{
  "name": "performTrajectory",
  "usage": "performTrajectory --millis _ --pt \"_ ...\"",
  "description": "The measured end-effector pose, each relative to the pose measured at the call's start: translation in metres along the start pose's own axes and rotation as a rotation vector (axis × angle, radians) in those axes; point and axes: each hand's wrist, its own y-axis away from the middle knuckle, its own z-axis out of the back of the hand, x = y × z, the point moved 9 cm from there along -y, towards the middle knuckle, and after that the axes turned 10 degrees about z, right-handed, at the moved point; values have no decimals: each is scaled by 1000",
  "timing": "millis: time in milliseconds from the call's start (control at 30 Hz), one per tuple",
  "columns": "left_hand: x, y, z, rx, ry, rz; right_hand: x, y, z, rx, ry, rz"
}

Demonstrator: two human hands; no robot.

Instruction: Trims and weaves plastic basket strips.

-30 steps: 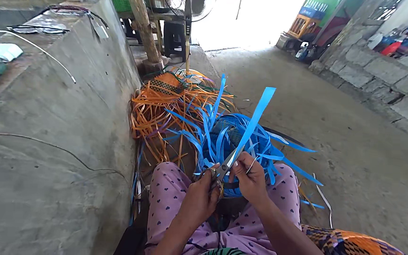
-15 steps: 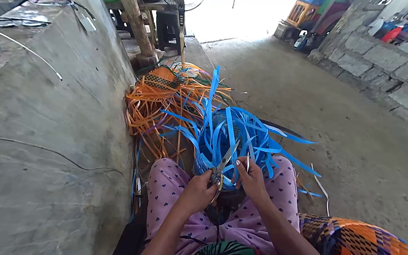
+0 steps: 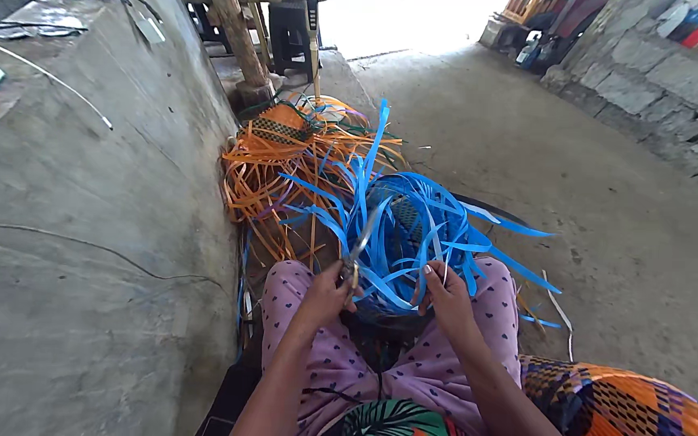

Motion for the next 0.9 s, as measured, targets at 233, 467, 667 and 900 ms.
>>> performTrajectory --millis 233,467,667,900 --pt "43 -83 35 -396 725 32 19 5 -4 24 6 137" --pt "38 -131 29 -242 1184 58 27 12 -5 39 31 199" --pt "9 -142 62 -80 1303 -81 29 13 -15 78 66 208" --pt "-41 -80 149 -317 1036 -423 45 5 -47 190 47 278"
